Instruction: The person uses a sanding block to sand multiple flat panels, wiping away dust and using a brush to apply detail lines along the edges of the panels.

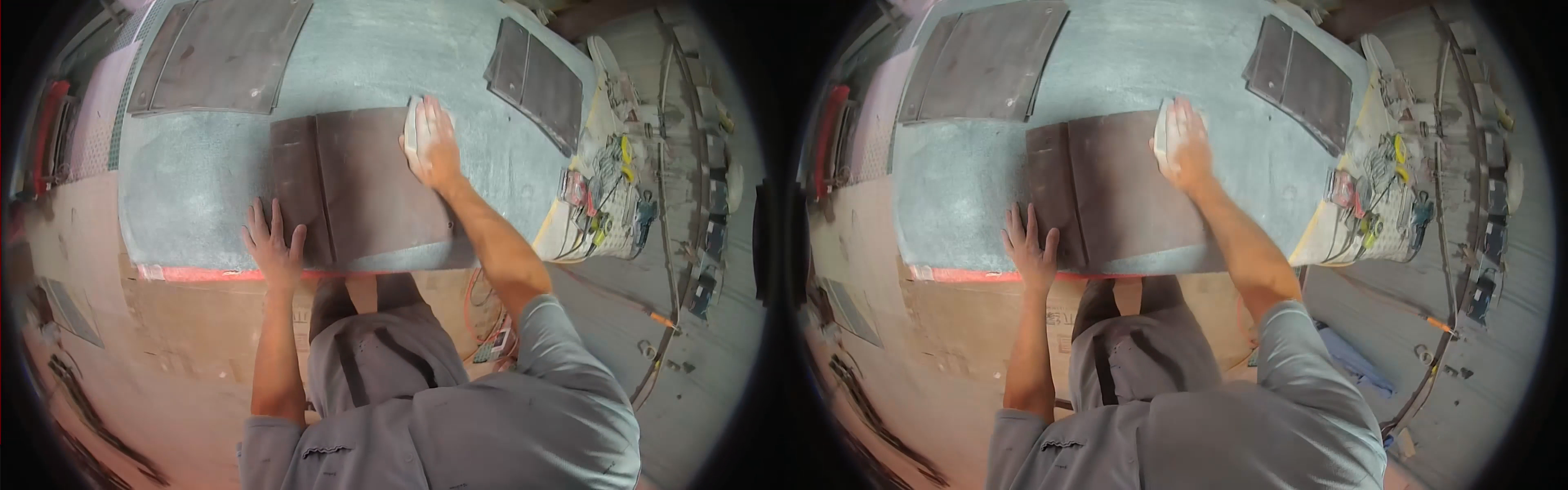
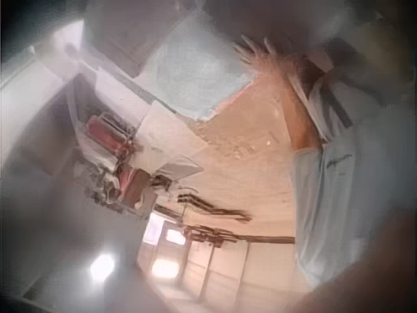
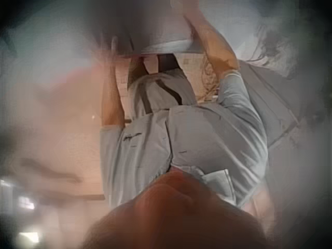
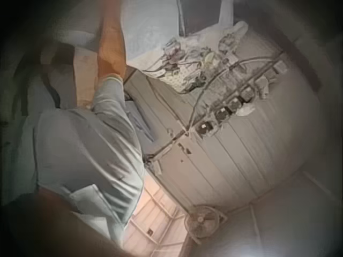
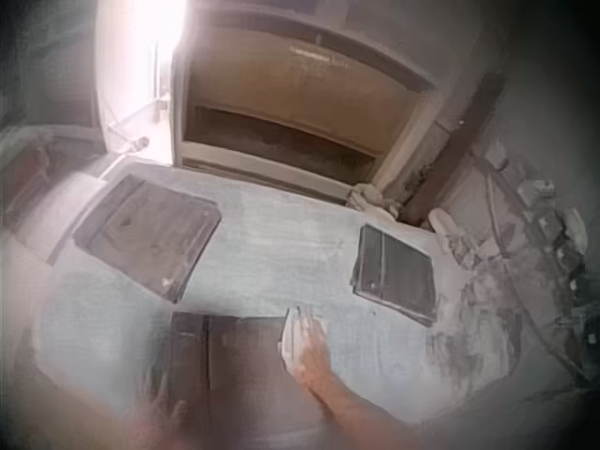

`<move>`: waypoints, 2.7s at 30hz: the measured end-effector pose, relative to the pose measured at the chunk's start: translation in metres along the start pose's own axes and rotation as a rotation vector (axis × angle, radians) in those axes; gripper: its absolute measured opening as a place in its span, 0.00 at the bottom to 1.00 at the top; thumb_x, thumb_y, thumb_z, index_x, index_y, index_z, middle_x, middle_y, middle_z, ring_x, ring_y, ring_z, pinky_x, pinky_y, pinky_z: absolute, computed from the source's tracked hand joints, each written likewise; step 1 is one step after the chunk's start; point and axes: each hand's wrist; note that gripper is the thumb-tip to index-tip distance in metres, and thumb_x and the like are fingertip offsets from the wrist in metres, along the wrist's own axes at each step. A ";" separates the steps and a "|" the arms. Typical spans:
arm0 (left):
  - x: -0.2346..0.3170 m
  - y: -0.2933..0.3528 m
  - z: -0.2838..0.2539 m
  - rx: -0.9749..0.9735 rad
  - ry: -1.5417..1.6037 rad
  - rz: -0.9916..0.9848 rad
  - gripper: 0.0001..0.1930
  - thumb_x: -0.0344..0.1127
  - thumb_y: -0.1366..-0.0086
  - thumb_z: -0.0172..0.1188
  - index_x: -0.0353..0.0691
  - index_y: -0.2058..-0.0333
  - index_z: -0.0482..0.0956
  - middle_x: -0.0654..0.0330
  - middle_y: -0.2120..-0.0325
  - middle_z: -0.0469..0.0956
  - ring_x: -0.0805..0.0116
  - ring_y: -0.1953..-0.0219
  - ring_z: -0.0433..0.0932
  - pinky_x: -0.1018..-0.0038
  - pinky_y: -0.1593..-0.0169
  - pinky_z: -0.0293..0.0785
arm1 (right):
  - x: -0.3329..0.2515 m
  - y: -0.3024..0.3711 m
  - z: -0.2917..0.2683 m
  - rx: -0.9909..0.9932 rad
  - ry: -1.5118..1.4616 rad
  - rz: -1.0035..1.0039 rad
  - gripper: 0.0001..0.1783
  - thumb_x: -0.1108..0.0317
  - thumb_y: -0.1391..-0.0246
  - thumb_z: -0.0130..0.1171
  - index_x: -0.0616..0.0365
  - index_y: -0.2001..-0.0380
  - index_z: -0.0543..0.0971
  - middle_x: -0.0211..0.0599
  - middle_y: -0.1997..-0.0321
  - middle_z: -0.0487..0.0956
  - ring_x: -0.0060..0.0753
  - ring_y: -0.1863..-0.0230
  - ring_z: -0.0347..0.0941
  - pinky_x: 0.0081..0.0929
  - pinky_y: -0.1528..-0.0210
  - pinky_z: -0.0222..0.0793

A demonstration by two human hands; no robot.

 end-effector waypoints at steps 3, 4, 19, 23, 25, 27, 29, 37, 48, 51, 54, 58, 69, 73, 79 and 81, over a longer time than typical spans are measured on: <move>-0.001 0.002 0.004 0.008 -0.035 -0.044 0.34 0.50 0.27 0.61 0.47 0.26 0.70 0.48 0.21 0.57 0.42 0.20 0.52 0.38 0.21 0.41 | -0.081 0.088 -0.039 -0.174 -0.121 0.061 0.43 0.61 0.42 0.66 0.80 0.31 0.66 0.70 0.23 0.64 0.69 0.23 0.60 0.56 0.21 0.58; 0.000 0.002 0.006 0.012 -0.055 -0.062 0.33 0.50 0.27 0.60 0.47 0.26 0.70 0.48 0.21 0.57 0.43 0.20 0.52 0.39 0.21 0.41 | -0.109 0.132 -0.045 -0.280 -0.102 0.005 0.43 0.62 0.44 0.68 0.80 0.31 0.67 0.70 0.24 0.65 0.68 0.23 0.61 0.56 0.21 0.58; 0.012 0.000 0.000 0.145 0.020 -0.167 0.23 0.45 0.24 0.57 0.51 0.34 0.80 0.55 0.25 0.66 0.51 0.21 0.59 0.46 0.20 0.46 | -0.105 0.122 0.023 -0.331 0.541 -0.676 0.36 0.63 0.36 0.59 0.76 0.30 0.69 0.58 0.24 0.68 0.51 0.23 0.64 0.46 0.21 0.61; 0.008 0.003 0.000 0.153 0.037 -0.178 0.22 0.44 0.24 0.57 0.51 0.35 0.82 0.56 0.25 0.67 0.53 0.22 0.60 0.48 0.20 0.46 | -0.105 0.061 -0.016 -0.352 -0.345 -0.573 0.36 0.64 0.45 0.62 0.73 0.35 0.74 0.62 0.30 0.74 0.62 0.29 0.69 0.55 0.24 0.63; 0.013 0.000 -0.002 0.155 0.055 -0.174 0.22 0.44 0.24 0.57 0.51 0.35 0.82 0.56 0.25 0.67 0.53 0.22 0.60 0.49 0.20 0.47 | -0.064 -0.039 0.007 -0.140 -0.147 -0.513 0.35 0.63 0.40 0.61 0.76 0.35 0.73 0.66 0.29 0.71 0.65 0.29 0.68 0.55 0.24 0.62; 0.013 0.001 0.000 0.150 0.064 -0.177 0.22 0.44 0.25 0.57 0.51 0.36 0.82 0.56 0.26 0.67 0.53 0.22 0.60 0.49 0.21 0.47 | -0.051 -0.074 0.028 -0.021 -0.068 -0.397 0.35 0.63 0.37 0.61 0.79 0.34 0.71 0.69 0.28 0.70 0.68 0.28 0.66 0.58 0.24 0.61; 0.010 0.002 -0.003 0.142 0.068 -0.200 0.22 0.44 0.25 0.57 0.50 0.36 0.83 0.55 0.26 0.68 0.53 0.22 0.61 0.49 0.21 0.48 | -0.081 -0.069 0.015 -0.058 0.076 -0.402 0.37 0.63 0.38 0.63 0.80 0.33 0.70 0.70 0.29 0.71 0.68 0.26 0.65 0.57 0.23 0.59; 0.008 0.002 -0.004 0.171 0.096 -0.182 0.22 0.42 0.26 0.59 0.48 0.37 0.82 0.56 0.26 0.68 0.54 0.22 0.61 0.49 0.21 0.48 | -0.134 -0.079 0.014 -0.086 -0.072 -0.517 0.35 0.64 0.41 0.58 0.77 0.34 0.73 0.66 0.28 0.72 0.58 0.25 0.67 0.53 0.23 0.61; 0.001 0.003 -0.006 0.143 0.214 -0.212 0.33 0.38 0.30 0.61 0.38 0.28 0.67 0.57 0.25 0.66 0.57 0.21 0.58 0.51 0.20 0.47 | -0.175 -0.088 0.050 -0.199 -0.150 -0.478 0.47 0.60 0.44 0.66 0.73 0.26 0.64 0.62 0.22 0.65 0.60 0.21 0.60 0.52 0.19 0.54; -0.004 0.004 -0.006 0.139 0.255 -0.226 0.33 0.36 0.30 0.60 0.38 0.27 0.67 0.55 0.25 0.66 0.54 0.21 0.58 0.51 0.20 0.46 | -0.165 -0.094 0.017 -0.509 -0.291 -0.746 0.50 0.62 0.48 0.69 0.75 0.26 0.64 0.60 0.20 0.63 0.54 0.18 0.57 0.50 0.18 0.51; -0.001 0.002 -0.005 0.139 0.251 -0.198 0.34 0.35 0.31 0.61 0.41 0.27 0.67 0.54 0.25 0.66 0.55 0.21 0.60 0.52 0.21 0.48 | -0.168 -0.111 0.053 -0.203 -0.171 -0.448 0.46 0.64 0.44 0.64 0.75 0.26 0.63 0.61 0.20 0.62 0.57 0.18 0.56 0.51 0.17 0.48; -0.020 0.002 0.000 0.182 0.657 -0.310 0.28 0.44 0.21 0.48 0.40 0.28 0.69 0.57 0.26 0.69 0.59 0.22 0.61 0.54 0.20 0.43 | -0.218 0.025 0.011 -0.341 -0.323 -0.624 0.36 0.66 0.41 0.60 0.73 0.32 0.72 0.58 0.27 0.72 0.57 0.25 0.66 0.50 0.21 0.57; -0.001 -0.005 -0.011 0.034 0.255 -0.208 0.27 0.47 0.30 0.62 0.50 0.34 0.80 0.57 0.24 0.64 0.54 0.20 0.55 0.51 0.19 0.40 | -0.147 -0.034 -0.001 -0.227 -0.165 -0.493 0.37 0.65 0.37 0.58 0.74 0.29 0.67 0.66 0.24 0.67 0.65 0.22 0.62 0.58 0.21 0.57; -0.003 -0.006 -0.004 0.005 0.210 -0.199 0.26 0.46 0.29 0.61 0.53 0.33 0.80 0.58 0.22 0.61 0.55 0.19 0.52 0.50 0.19 0.38 | -0.182 0.065 -0.006 -0.220 -0.234 -0.494 0.30 0.67 0.42 0.59 0.71 0.37 0.78 0.56 0.32 0.77 0.52 0.28 0.73 0.49 0.25 0.67; 0.001 -0.004 -0.005 0.005 0.165 -0.162 0.26 0.46 0.28 0.61 0.52 0.33 0.80 0.56 0.22 0.60 0.52 0.18 0.52 0.46 0.20 0.38 | -0.066 -0.026 0.008 -0.027 -0.162 -0.130 0.40 0.59 0.41 0.64 0.72 0.30 0.70 0.57 0.27 0.72 0.59 0.27 0.67 0.51 0.23 0.61; -0.002 -0.008 0.004 0.008 0.140 -0.111 0.26 0.47 0.28 0.61 0.51 0.33 0.80 0.55 0.22 0.61 0.51 0.19 0.52 0.45 0.20 0.39 | -0.015 -0.052 0.020 -0.025 -0.046 0.128 0.39 0.53 0.31 0.56 0.71 0.27 0.66 0.62 0.22 0.66 0.62 0.19 0.56 0.56 0.19 0.51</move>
Point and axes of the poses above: each hand's wrist, its own y-axis away from the middle knuckle, its own z-axis out of the palm, x = y × z
